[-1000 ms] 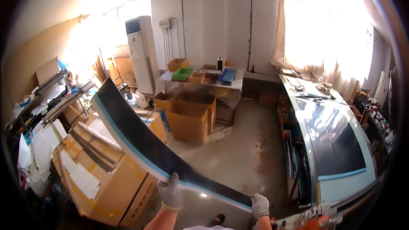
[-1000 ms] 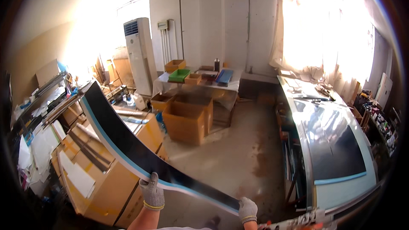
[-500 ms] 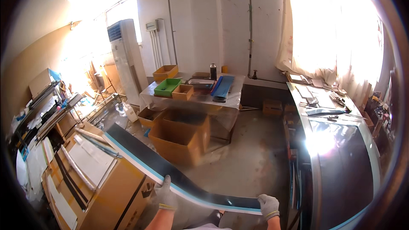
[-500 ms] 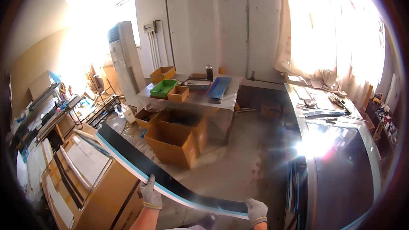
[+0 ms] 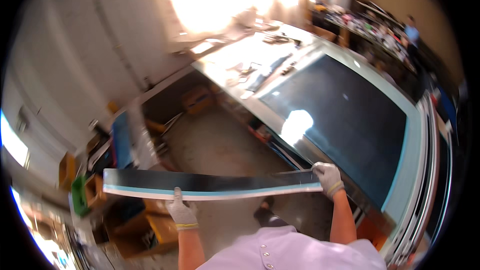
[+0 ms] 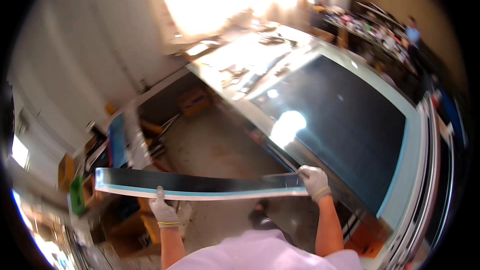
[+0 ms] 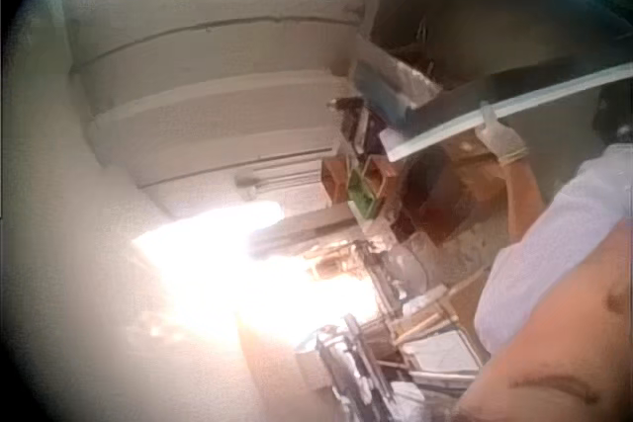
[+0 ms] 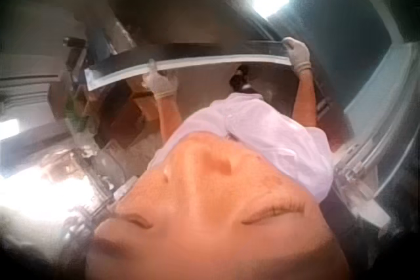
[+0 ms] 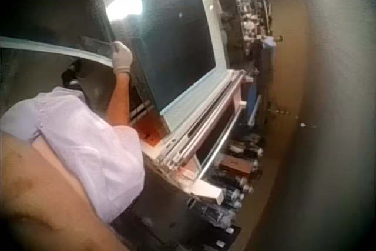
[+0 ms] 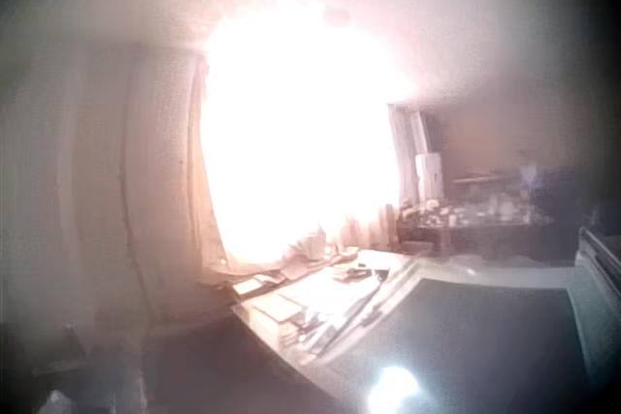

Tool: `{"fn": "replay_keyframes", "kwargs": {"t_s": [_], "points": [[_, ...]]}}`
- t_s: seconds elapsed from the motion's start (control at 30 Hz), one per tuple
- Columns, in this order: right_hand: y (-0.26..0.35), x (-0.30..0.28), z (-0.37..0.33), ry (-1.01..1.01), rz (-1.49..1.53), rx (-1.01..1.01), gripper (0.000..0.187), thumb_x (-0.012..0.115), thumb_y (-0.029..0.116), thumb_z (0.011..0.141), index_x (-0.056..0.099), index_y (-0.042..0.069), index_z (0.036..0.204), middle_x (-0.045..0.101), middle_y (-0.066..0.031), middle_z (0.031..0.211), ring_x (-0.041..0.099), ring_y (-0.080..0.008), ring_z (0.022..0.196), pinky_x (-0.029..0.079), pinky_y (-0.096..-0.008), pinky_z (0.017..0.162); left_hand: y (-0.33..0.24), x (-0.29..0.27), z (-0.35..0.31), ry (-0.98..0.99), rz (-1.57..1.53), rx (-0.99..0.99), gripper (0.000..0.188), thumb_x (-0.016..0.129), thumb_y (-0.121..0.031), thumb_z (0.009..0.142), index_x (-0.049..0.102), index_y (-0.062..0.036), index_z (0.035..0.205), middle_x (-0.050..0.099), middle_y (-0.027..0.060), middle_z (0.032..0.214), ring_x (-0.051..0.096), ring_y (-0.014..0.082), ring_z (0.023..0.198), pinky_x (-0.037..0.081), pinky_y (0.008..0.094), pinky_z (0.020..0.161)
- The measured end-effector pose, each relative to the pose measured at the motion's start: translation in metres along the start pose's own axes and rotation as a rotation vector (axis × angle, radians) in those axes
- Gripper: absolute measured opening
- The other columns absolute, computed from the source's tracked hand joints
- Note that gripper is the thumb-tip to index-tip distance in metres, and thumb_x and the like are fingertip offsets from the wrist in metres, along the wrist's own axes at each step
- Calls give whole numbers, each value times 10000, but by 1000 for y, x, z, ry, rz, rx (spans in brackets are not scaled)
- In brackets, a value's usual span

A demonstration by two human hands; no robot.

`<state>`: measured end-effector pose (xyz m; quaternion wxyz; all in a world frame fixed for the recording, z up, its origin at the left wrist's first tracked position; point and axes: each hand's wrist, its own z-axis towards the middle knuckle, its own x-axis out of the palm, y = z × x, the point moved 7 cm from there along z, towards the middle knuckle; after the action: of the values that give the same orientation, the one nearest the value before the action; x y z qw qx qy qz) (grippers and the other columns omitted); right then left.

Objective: The person places a large dark sheet onto a cutting machine, operates the control panel to cut the sheet into strips, and then uses a utility knife to manually separate the cut pieces. The person handles the sheet and the resulting strips throughout the process.

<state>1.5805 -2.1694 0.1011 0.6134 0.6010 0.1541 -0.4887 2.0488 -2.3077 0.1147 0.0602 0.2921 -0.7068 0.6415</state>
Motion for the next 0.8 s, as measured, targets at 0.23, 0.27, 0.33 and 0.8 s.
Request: {"fn": "replay_keyframes", "kwargs": {"t_s": [0.23,0.27,0.33,0.8], "points": [[-145,-17,75,-102,50,397,174,669,162,836,727,31,935,708,-168,856,692,-309,814,535,-358,756,70,186,130,212,191,39,385,591,-60,958,517,-10,1333,600,110,1234,601,237,1097,506,358,962],[-160,-8,84,-89,65,443,173,670,175,839,732,46,937,710,-163,875,690,-318,831,534,-368,767,86,209,150,263,201,61,389,595,-56,955,515,1,1332,599,110,1238,600,232,1095,498,353,968],[-175,7,109,-61,110,532,172,670,200,847,743,77,942,714,-154,914,686,-336,865,532,-390,789,98,267,188,365,227,113,398,602,-47,950,511,22,1331,595,109,1245,596,222,1090,481,342,980],[-152,81,216,-712,725,712,222,647,34,901,690,-51,1101,711,-98,876,624,-143,573,510,-274,527,274,777,299,1447,-32,-394,455,626,-381,954,568,-53,1264,671,48,1111,617,170,1056,455,328,954]]}}
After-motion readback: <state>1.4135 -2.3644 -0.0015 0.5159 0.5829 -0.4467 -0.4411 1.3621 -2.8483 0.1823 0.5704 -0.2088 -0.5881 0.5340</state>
